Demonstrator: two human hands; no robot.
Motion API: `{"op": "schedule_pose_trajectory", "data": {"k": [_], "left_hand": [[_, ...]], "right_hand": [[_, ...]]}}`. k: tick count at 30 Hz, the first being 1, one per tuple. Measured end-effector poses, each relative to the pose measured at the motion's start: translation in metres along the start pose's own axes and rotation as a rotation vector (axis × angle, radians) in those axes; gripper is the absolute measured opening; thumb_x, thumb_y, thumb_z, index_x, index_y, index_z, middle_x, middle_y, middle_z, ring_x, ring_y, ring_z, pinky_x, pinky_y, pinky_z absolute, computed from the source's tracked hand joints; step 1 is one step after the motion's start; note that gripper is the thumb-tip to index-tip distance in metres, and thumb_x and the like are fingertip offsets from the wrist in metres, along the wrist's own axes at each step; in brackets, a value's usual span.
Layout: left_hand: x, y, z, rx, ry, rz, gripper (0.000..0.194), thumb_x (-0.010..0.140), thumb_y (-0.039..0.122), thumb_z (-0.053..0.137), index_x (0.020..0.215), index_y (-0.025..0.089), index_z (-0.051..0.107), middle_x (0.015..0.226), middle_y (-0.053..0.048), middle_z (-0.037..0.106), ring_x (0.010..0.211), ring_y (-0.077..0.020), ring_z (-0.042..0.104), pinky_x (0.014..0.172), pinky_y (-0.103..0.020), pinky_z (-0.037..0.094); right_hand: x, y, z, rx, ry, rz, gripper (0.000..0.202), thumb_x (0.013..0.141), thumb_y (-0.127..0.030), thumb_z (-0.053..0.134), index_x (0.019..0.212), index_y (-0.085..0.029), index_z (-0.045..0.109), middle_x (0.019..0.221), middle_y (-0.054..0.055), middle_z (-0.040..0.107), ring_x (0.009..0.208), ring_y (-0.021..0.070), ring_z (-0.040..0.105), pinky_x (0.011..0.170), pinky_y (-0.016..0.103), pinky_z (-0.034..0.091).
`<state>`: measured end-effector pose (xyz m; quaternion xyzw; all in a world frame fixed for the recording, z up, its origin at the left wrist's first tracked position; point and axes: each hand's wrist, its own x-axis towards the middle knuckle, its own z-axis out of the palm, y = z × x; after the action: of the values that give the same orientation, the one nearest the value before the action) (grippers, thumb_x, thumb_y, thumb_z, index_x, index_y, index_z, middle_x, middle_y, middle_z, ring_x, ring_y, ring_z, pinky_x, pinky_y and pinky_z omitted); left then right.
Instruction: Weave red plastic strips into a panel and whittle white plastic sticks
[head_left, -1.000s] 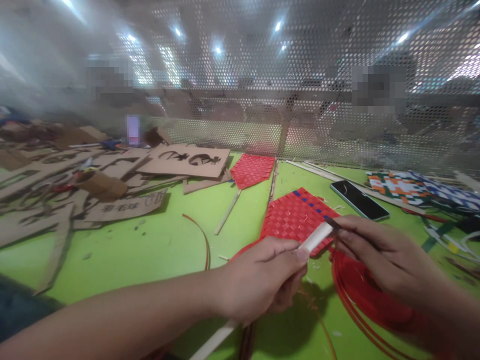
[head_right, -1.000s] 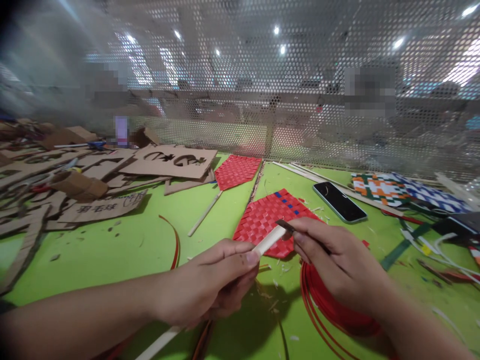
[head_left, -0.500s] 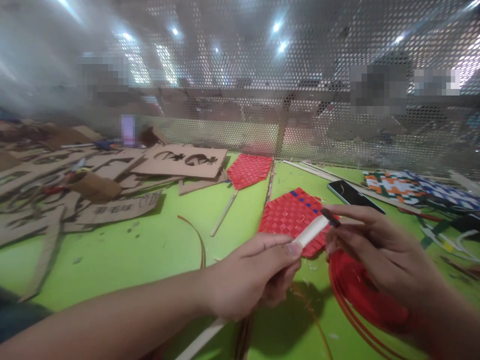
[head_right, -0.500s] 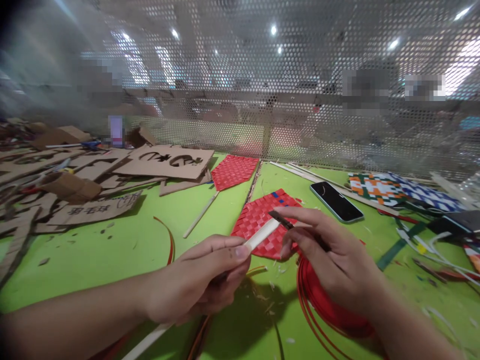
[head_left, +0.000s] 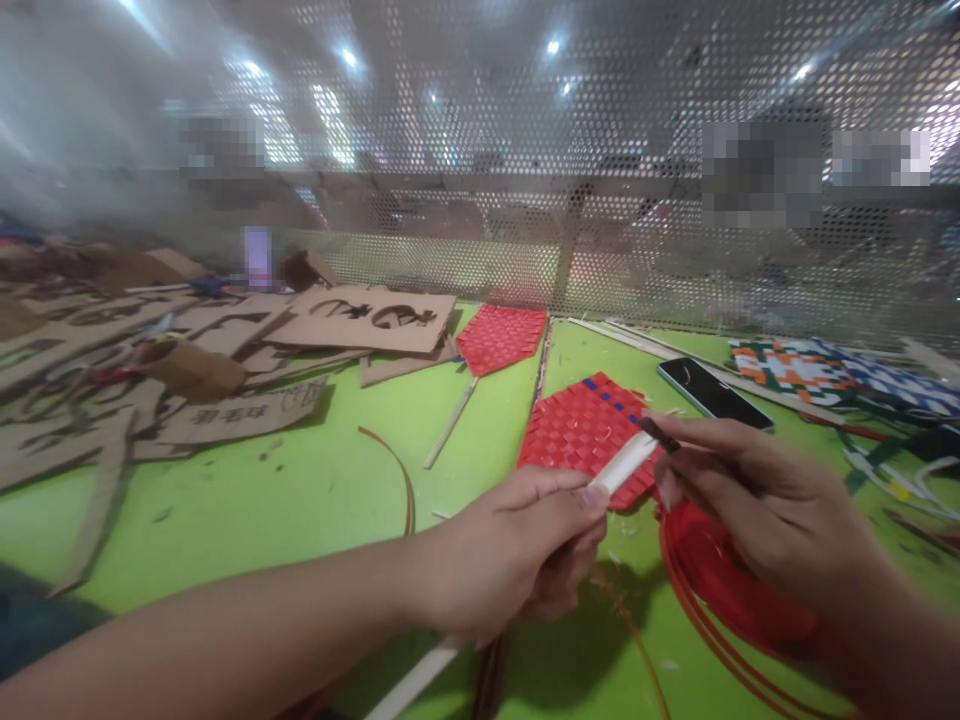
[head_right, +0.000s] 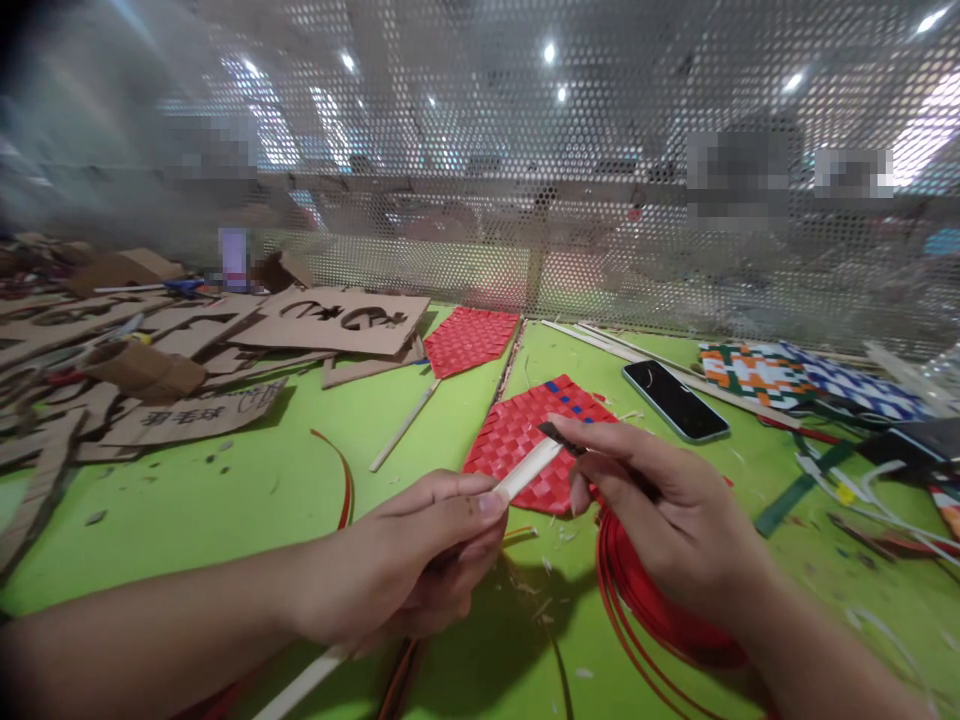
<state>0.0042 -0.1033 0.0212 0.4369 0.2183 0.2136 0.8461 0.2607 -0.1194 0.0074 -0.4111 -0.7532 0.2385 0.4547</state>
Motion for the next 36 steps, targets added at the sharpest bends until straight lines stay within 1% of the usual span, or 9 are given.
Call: {"op": "schedule_pose_trajectory", "data": {"k": [7, 11, 15, 19, 21, 23, 29, 33, 36], "left_hand": [[-0.001, 0.002, 0.003, 0.022, 0.051, -0.046, 0.045, 0.108, 0.04, 0.056, 0.07, 0.019, 0.044, 0.054, 0.009, 0.04, 0.038, -0.002, 0.024, 0.037, -0.014, 0.021], [-0.001, 0.001, 0.003, 0.032, 0.069, -0.056, 0.043, 0.108, 0.04, 0.055, 0.071, 0.02, 0.046, 0.055, 0.009, 0.04, 0.038, -0.0028, 0.023, 0.036, -0.014, 0.02], [-0.001, -0.003, 0.004, 0.025, 0.076, 0.0, 0.044, 0.109, 0.039, 0.054, 0.071, 0.019, 0.046, 0.053, 0.01, 0.039, 0.038, -0.002, 0.024, 0.037, -0.013, 0.022], [0.0, -0.01, 0.002, 0.041, 0.077, 0.034, 0.044, 0.11, 0.041, 0.051, 0.072, 0.019, 0.048, 0.052, 0.009, 0.04, 0.038, -0.0029, 0.028, 0.038, -0.013, 0.024], [0.0, -0.013, 0.002, 0.058, 0.085, 0.047, 0.044, 0.109, 0.043, 0.051, 0.073, 0.02, 0.049, 0.052, 0.009, 0.041, 0.038, -0.0037, 0.028, 0.037, -0.014, 0.024], [0.0, -0.014, 0.002, 0.063, 0.086, 0.052, 0.044, 0.109, 0.045, 0.051, 0.072, 0.02, 0.049, 0.052, 0.009, 0.04, 0.037, -0.0039, 0.028, 0.036, -0.014, 0.024], [-0.003, -0.009, 0.006, 0.012, 0.077, 0.007, 0.043, 0.109, 0.041, 0.052, 0.071, 0.02, 0.046, 0.052, 0.01, 0.038, 0.037, -0.003, 0.022, 0.036, -0.014, 0.02], [-0.002, -0.003, 0.007, -0.022, 0.064, -0.043, 0.042, 0.108, 0.039, 0.052, 0.071, 0.02, 0.045, 0.052, 0.011, 0.037, 0.036, -0.0028, 0.019, 0.036, -0.014, 0.02], [-0.002, 0.0, 0.007, -0.031, 0.044, -0.068, 0.041, 0.108, 0.039, 0.052, 0.072, 0.021, 0.044, 0.05, 0.011, 0.034, 0.035, -0.003, 0.018, 0.036, -0.014, 0.02]], "right_hand": [[0.003, 0.005, -0.009, -0.091, -0.073, -0.016, 0.041, 0.109, -0.033, 0.057, 0.142, -0.055, 0.066, 0.086, -0.003, 0.078, 0.074, 0.0168, 0.075, 0.073, 0.029, 0.063], [0.003, 0.006, -0.012, -0.07, -0.086, -0.008, 0.039, 0.109, -0.032, 0.058, 0.141, -0.052, 0.069, 0.088, -0.001, 0.079, 0.074, 0.0182, 0.076, 0.069, 0.029, 0.063], [0.002, 0.004, -0.003, 0.016, -0.047, 0.011, 0.038, 0.109, -0.029, 0.058, 0.14, -0.05, 0.069, 0.087, -0.002, 0.079, 0.073, 0.0165, 0.074, 0.069, 0.028, 0.062], [0.002, 0.001, 0.011, 0.094, 0.035, 0.004, 0.038, 0.11, -0.024, 0.057, 0.14, -0.045, 0.069, 0.078, -0.004, 0.074, 0.067, 0.0125, 0.068, 0.066, 0.023, 0.058], [0.003, 0.001, 0.016, 0.103, 0.075, -0.002, 0.038, 0.11, -0.022, 0.058, 0.139, -0.043, 0.07, 0.075, -0.004, 0.072, 0.065, 0.012, 0.067, 0.063, 0.022, 0.056], [0.002, 0.0, 0.017, 0.089, 0.083, 0.0, 0.04, 0.109, -0.021, 0.058, 0.14, -0.043, 0.069, 0.076, -0.004, 0.073, 0.066, 0.0123, 0.068, 0.063, 0.022, 0.056], [-0.001, 0.003, 0.004, 0.02, 0.0, -0.026, 0.041, 0.109, -0.022, 0.057, 0.141, -0.045, 0.069, 0.08, -0.004, 0.074, 0.069, 0.0123, 0.07, 0.069, 0.023, 0.059], [0.001, 0.007, -0.008, 0.002, -0.066, -0.01, 0.036, 0.109, -0.032, 0.059, 0.14, -0.043, 0.072, 0.086, 0.001, 0.078, 0.072, 0.0178, 0.074, 0.068, 0.029, 0.063], [0.002, 0.007, -0.011, 0.002, -0.121, 0.031, 0.035, 0.108, -0.035, 0.06, 0.139, -0.046, 0.072, 0.086, 0.002, 0.08, 0.073, 0.0205, 0.075, 0.069, 0.033, 0.065]]}}
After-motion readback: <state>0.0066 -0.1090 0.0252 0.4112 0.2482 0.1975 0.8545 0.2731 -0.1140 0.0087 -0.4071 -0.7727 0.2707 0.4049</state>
